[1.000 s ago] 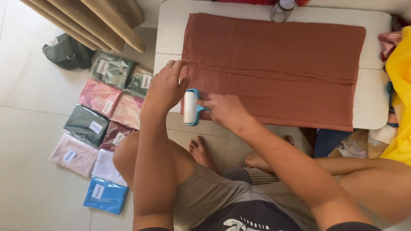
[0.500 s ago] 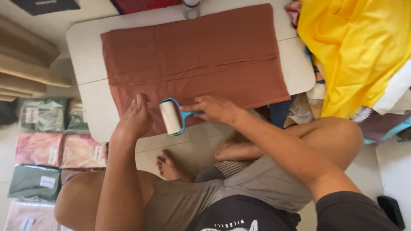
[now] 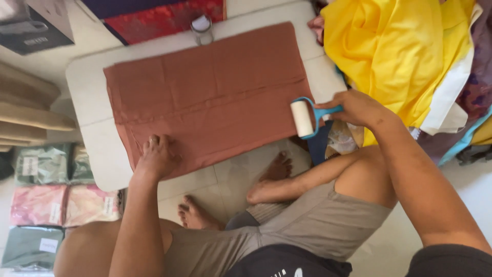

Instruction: Using a lint roller to clean a piece of brown fabric and then folding it.

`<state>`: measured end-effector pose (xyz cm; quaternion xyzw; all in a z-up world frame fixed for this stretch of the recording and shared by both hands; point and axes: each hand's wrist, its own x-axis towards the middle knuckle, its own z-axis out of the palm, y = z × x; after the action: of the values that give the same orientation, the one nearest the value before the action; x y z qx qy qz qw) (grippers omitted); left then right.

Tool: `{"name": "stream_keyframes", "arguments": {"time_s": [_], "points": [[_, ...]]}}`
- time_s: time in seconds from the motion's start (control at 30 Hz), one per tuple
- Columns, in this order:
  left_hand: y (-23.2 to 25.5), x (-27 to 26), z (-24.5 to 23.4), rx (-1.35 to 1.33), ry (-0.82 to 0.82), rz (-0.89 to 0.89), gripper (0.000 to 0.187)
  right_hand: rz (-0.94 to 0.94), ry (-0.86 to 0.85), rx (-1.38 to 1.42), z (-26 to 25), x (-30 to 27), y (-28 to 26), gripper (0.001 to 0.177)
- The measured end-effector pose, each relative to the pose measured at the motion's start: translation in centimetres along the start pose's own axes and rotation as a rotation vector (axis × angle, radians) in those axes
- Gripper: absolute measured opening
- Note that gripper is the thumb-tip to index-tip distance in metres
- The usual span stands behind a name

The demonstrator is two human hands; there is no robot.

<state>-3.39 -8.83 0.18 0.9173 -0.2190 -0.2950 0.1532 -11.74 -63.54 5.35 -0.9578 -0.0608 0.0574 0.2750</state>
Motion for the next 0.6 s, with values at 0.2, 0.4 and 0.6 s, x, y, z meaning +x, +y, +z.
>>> {"name": "stream_keyframes", "arguments": {"time_s": [0.2, 0.4, 0.6], "points": [[3.2, -2.4, 0.0, 0.125, 0.17, 0.025, 0.08, -0.055, 0.298, -0.059, -4.4, 0.5, -1.6, 0.057], [0.8, -3.9, -0.1, 0.219, 0.233, 0.049, 0.089, -0.03, 0.528, -0.073, -10.5, 11.7, -9.9, 0.062], [-4.8, -2.7, 3.3, 0.262, 0.175, -0.033, 0.121, 0.175, 0.497, -0.064, -13.1, 20.3, -14.7, 0.065]]}}
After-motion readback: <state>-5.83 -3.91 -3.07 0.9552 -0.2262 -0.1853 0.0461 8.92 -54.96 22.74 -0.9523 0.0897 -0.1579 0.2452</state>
